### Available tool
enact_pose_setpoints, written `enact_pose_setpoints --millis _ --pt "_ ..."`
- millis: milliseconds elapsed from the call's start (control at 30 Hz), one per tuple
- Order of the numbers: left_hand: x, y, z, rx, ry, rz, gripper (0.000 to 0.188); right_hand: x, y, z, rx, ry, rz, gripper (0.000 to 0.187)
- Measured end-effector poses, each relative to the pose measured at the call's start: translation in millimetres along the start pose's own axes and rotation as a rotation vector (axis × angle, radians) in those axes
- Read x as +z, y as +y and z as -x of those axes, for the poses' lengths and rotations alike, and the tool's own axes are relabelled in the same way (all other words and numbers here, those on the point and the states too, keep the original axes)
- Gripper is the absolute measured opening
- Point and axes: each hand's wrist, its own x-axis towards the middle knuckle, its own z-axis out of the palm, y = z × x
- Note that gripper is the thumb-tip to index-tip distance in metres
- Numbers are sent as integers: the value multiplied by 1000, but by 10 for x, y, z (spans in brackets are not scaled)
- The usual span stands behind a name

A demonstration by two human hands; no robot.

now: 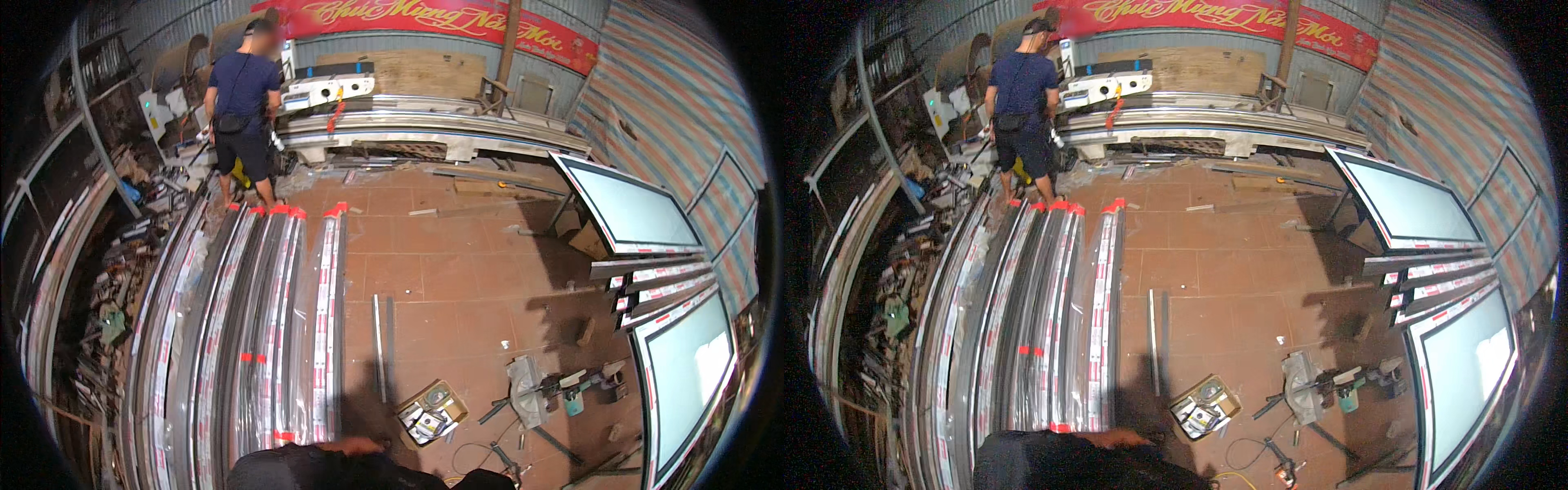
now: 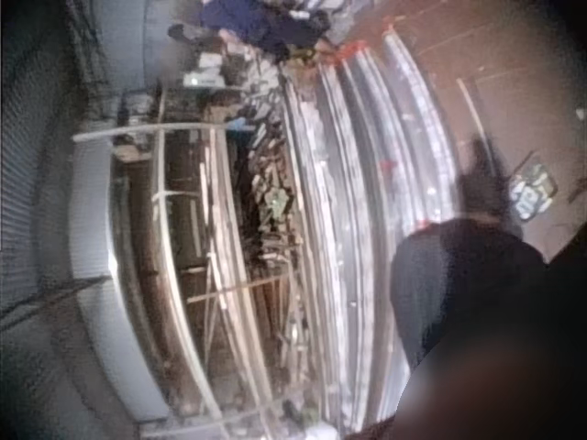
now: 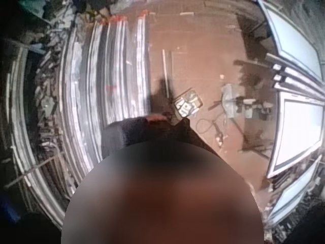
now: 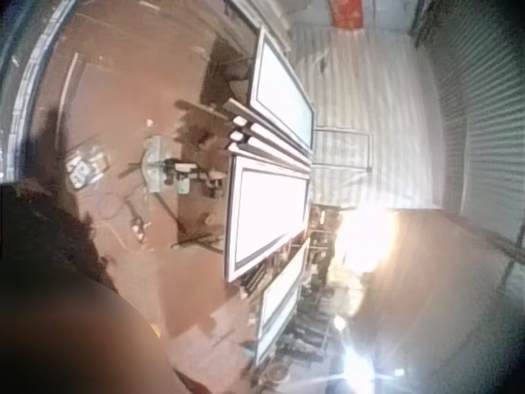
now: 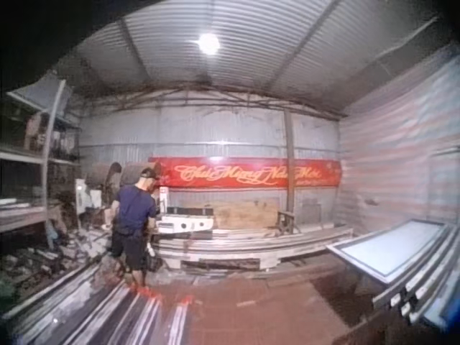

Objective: The person wipes the frames and glass surfaces of several window units with a yellow cloth. They handle each unit one at a time, wiping edges and corners, then move to the next unit and repeat the process.

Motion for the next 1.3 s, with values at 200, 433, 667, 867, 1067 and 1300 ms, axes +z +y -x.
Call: enact_pose_setpoints --millis 200,433,667,867,1067,1300 --pt "-1679 -204 53 172 915 -455 56 178 36 14 19 15 -16 73" --pt "-2070 15 163 551 1078 -275 31 362 7 -13 19 -9 -39 69" --pt "-40 -358 140 125 167 -297 46 411 77 35 26 -35 -74 64" --pt "278 -676 187 284 26 -244 63 -24 623 309 146 60 -158 61" --pt "-3580 622 1816 145 1264 -482 50 -1056 2110 1290 416 294 -350 58" --pt "-4803 2959 6049 211 2405 -712 80 -1790 3053 2745 297 497 -531 46"
